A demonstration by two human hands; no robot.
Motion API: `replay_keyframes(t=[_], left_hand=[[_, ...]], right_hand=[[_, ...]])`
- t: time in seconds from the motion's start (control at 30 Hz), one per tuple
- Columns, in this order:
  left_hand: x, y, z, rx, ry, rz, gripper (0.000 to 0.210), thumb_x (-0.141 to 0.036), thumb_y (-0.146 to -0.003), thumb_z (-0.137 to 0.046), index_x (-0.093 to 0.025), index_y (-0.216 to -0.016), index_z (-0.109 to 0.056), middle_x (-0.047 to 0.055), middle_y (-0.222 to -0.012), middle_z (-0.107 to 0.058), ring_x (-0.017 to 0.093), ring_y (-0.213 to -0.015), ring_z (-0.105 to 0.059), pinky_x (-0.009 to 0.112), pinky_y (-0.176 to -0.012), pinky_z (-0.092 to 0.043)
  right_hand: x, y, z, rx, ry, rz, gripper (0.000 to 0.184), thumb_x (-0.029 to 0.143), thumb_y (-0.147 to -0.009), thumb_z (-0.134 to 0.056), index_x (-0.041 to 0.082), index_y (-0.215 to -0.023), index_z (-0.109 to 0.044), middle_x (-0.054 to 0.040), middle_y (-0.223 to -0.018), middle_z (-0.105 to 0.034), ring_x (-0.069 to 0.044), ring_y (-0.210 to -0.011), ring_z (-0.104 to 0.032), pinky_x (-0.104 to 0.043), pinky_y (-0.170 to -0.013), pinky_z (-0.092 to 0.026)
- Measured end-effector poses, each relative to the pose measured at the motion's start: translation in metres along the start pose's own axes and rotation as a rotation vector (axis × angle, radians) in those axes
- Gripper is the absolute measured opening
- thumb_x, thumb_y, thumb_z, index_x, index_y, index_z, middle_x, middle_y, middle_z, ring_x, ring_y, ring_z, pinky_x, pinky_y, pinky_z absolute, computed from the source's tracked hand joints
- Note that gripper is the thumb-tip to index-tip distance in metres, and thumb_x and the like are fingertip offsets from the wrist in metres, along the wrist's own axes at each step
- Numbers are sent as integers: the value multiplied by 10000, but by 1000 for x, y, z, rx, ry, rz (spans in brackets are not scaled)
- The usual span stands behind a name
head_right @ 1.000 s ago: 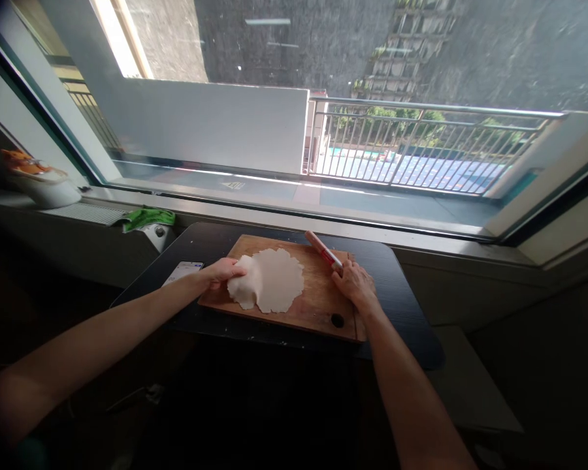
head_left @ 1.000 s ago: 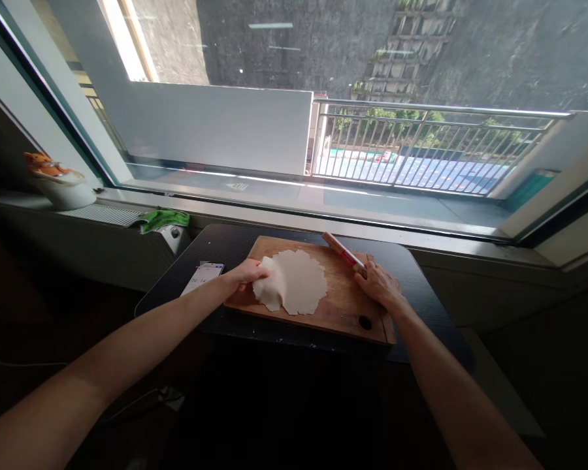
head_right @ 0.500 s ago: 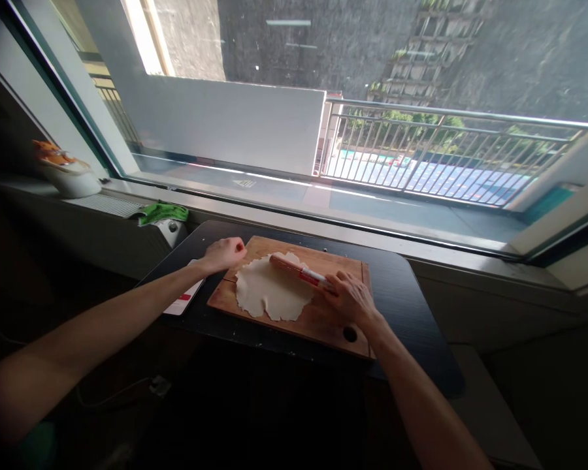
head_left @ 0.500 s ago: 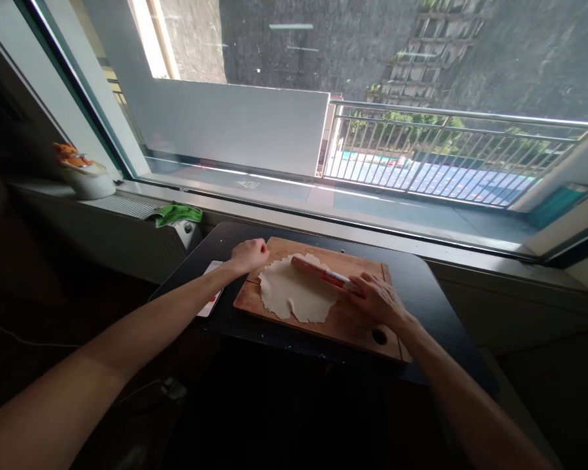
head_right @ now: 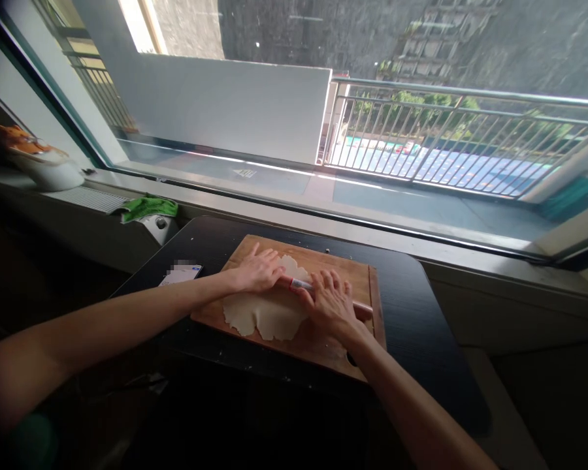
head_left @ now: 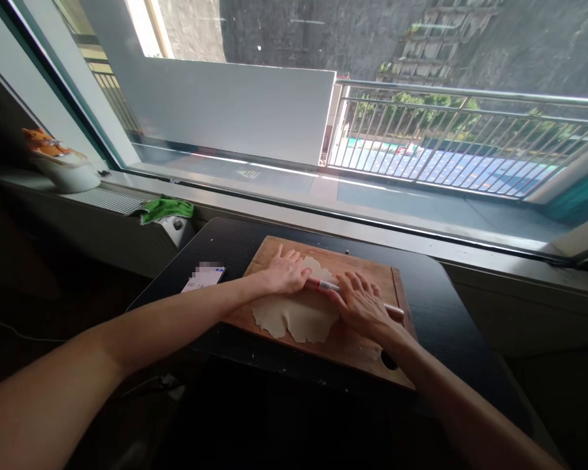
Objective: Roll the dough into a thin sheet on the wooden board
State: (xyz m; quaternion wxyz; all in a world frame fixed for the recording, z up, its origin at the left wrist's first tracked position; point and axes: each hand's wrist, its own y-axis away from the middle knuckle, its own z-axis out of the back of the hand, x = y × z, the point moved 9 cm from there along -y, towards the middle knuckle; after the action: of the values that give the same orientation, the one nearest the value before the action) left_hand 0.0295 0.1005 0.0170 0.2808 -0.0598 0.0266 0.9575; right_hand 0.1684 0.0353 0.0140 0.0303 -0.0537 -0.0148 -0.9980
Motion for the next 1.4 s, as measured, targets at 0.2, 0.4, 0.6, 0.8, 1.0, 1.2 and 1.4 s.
replay_keyframes(t=[0.2,0.4,0.6,0.8,1.0,1.2,1.4], left_hand=[[11,-53,25,-213,51,176,557,-339,-1052,-219,-102,-1508,-435,127,-1613,-382,260,-1527,-247,547,-1252,-136],[3,-24,6,-88,91,55,582,-369,-1025,-282,-136,-1548,-388,116,-1627,-357,272,-1520,-271,565,-1246,-140],[17,-56,15,-81,141,195,609,-393,-1020,-288,-138,-1571,-335,114,-1649,-307,290,-1530,-241,592,-1236,-162],[18,-57,7,-33,142,208,593,-375,-1023,-288,-168,-1579,-319,110,-1658,-290,281,-1539,-217,589,-1233,-161],[18,-49,13,-186,131,195,552,-369,-1007,-338,-192,-1523,-419,115,-1580,-430,303,-1488,-301,609,-1212,-205],[27,-77,25,-204,143,267,517,-319,-1013,-326,-195,-1504,-425,123,-1544,-470,283,-1481,-309,573,-1220,-204],[21,-57,13,-182,133,186,490,-357,-1008,-346,-213,-1459,-473,114,-1523,-491,307,-1439,-352,589,-1184,-256]], right_hand=[[-27,-66,14,56,-70,-201,646,498,-1022,-207,164,-1555,-354,-147,-1632,-322,-302,-1508,-247,-536,-1193,-232],[0,-35,9,15,-37,53,506,444,-1024,-241,243,-1373,-548,-113,-1527,-477,-289,-1465,-310,-519,-1153,-290],[-24,-74,22,-133,-45,-118,522,463,-1008,-306,207,-1388,-557,-152,-1500,-493,-318,-1429,-342,-538,-1146,-275],[-25,-73,12,-72,-76,-147,587,513,-1006,-278,207,-1454,-503,-139,-1561,-425,-311,-1462,-301,-526,-1152,-277],[-20,-65,14,-143,-63,-98,538,474,-1004,-306,219,-1407,-555,-130,-1533,-472,-319,-1468,-281,-546,-1165,-249],[-42,-95,20,-89,-139,-281,568,470,-1001,-282,171,-1409,-542,-180,-1496,-490,-331,-1414,-356,-549,-1124,-307],[-22,-69,16,-170,-85,-108,509,495,-996,-316,238,-1318,-615,-127,-1455,-532,-314,-1403,-357,-526,-1141,-276]])
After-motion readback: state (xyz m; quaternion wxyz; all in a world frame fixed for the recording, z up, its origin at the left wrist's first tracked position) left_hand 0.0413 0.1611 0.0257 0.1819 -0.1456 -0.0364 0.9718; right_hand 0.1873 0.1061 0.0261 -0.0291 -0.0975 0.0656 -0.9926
